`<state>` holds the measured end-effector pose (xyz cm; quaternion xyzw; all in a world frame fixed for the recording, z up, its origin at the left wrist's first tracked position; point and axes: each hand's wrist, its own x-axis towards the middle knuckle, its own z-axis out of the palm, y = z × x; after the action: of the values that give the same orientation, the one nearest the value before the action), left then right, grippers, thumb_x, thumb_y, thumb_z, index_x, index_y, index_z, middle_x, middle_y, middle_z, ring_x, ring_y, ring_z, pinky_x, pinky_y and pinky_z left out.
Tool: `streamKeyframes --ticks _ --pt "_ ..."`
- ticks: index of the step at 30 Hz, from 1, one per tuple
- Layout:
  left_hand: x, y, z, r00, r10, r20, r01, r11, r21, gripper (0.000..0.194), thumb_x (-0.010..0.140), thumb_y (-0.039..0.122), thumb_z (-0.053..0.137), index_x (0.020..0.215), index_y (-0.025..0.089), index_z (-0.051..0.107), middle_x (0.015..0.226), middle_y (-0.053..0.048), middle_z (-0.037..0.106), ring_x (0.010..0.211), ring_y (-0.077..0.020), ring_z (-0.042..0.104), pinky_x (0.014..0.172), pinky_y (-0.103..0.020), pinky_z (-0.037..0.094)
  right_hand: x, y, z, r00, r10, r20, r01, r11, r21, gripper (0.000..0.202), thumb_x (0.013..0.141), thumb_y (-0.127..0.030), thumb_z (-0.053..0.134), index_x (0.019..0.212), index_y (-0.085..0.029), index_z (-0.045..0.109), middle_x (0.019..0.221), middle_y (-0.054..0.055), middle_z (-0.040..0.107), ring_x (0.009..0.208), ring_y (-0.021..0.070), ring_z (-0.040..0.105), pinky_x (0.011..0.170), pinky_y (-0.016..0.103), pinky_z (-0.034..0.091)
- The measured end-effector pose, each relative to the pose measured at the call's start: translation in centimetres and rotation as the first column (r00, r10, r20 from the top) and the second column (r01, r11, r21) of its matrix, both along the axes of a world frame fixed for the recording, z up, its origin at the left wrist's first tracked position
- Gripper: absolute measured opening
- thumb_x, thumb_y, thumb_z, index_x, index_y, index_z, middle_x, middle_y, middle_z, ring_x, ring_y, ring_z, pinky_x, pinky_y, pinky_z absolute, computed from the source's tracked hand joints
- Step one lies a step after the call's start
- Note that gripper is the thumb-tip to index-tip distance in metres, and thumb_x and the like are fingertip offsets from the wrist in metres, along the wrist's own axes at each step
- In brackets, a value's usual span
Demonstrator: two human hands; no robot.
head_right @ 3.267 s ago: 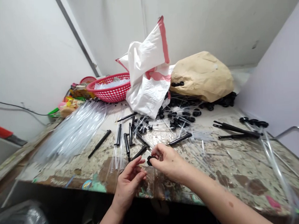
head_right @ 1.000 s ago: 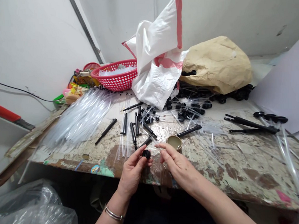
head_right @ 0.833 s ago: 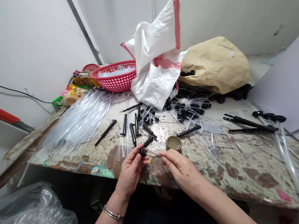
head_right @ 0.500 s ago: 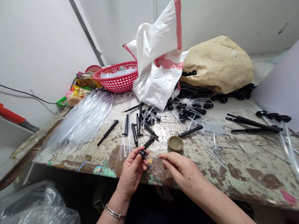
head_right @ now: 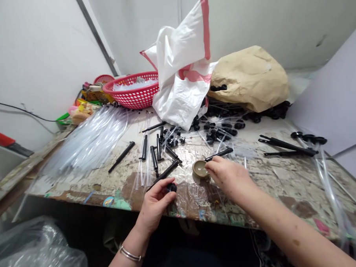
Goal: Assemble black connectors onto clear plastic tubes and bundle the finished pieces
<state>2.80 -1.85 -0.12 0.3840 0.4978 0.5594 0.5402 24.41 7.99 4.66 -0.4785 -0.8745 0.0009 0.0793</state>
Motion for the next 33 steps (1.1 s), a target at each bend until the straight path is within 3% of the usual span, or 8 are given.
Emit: streamKeyframes --ticks 5,8,11,14,17,19,23,33 --pt "0.5 0.0 -0.4 0.999 0.015 -0.028 -0.014 0.999 0.030 0.036 0.068 0.023 0.074 0.103 0.020 0.064 0.089 -0.003 0.065 0.078 -0.0139 0.057 0.072 -0.025 0.045 -0.4 0.2 0.3 0.994 0.005 0.113 -0.005 1.000 -0.006 0.022 0.086 -0.027 0.047 0.089 -0.025 0.069 0.086 0.002 0.064 0.066 0.0153 0.060 0.045 0.024 0.028" --pt "0.6 -0.1 -0.5 0.996 0.003 -0.085 -0.001 1.000 0.024 0.034 0.068 0.024 0.073 0.101 0.019 0.065 0.086 -0.003 0.065 0.074 -0.0134 0.057 0.068 -0.025 0.045 -0.2 0.2 0.5 0.996 0.002 0.091 -0.001 1.000 -0.007 0.023 0.087 -0.028 0.046 0.089 -0.025 0.069 0.088 0.002 0.064 0.066 0.0160 0.060 0.044 0.025 0.028" --pt "0.5 -0.2 -0.2 0.999 -0.018 -0.033 0.019 1.000 0.011 0.034 0.070 0.024 0.072 0.103 0.020 0.066 0.092 -0.004 0.067 0.076 -0.0143 0.058 0.070 -0.026 0.046 0.2 -0.1 0.7 0.997 -0.024 -0.067 0.023 0.999 -0.023 0.023 0.087 -0.032 0.045 0.091 -0.025 0.066 0.093 0.001 0.065 0.069 0.0167 0.061 0.047 0.025 0.034" --pt "0.3 -0.1 0.2 0.996 -0.025 0.084 0.025 1.000 0.002 0.033 0.075 0.024 0.067 0.107 0.021 0.064 0.103 -0.006 0.067 0.072 -0.0126 0.059 0.066 -0.025 0.047 0.0 -1.1 1.3 0.947 -0.044 -0.317 -0.011 0.985 -0.170 0.022 0.088 -0.032 0.044 0.093 -0.022 0.062 0.090 0.003 0.065 0.074 0.0167 0.061 0.059 0.026 0.043" --pt "0.2 0.1 0.6 0.980 0.003 0.197 -0.003 1.000 0.001 0.032 0.078 0.022 0.064 0.110 0.022 0.063 0.108 -0.007 0.065 0.070 -0.0108 0.060 0.064 -0.022 0.047 -1.2 -2.8 1.8 0.864 -0.080 -0.498 -0.133 0.916 -0.378 0.021 0.088 -0.034 0.044 0.092 -0.021 0.060 0.079 0.002 0.065 0.070 0.0151 0.060 0.061 0.025 0.046" --pt "0.1 0.2 0.6 0.962 0.022 0.272 -0.022 1.000 -0.002 0.033 0.078 0.023 0.064 0.111 0.022 0.063 0.108 -0.007 0.064 0.073 -0.0106 0.061 0.065 -0.021 0.047 -2.2 -3.8 1.7 0.823 -0.096 -0.560 -0.202 0.871 -0.447 0.020 0.088 -0.034 0.044 0.090 -0.021 0.060 0.076 0.001 0.065 0.067 0.0144 0.059 0.060 0.025 0.046" --pt "0.0 0.3 0.5 0.915 0.058 0.399 -0.052 0.998 -0.024 0.031 0.079 0.023 0.064 0.110 0.021 0.065 0.105 -0.007 0.067 0.068 -0.0070 0.058 0.060 -0.017 0.044 -3.9 -4.7 0.8 0.768 -0.081 -0.635 -0.252 0.874 -0.416 0.018 0.086 -0.029 0.047 0.091 -0.021 0.062 0.084 0.002 0.067 0.076 0.0148 0.062 0.068 0.026 0.048" --pt "0.2 0.2 0.3 0.858 0.117 0.500 -0.082 0.992 -0.091 0.027 0.076 0.021 0.068 0.103 0.017 0.068 0.100 -0.008 0.070 0.064 -0.0042 0.057 0.059 -0.013 0.044 -5.2 -4.5 -0.3 0.769 -0.053 -0.637 -0.232 0.906 -0.355 0.017 0.084 -0.025 0.049 0.090 -0.021 0.065 0.085 0.002 0.068 0.076 0.0142 0.062 0.069 0.025 0.047"
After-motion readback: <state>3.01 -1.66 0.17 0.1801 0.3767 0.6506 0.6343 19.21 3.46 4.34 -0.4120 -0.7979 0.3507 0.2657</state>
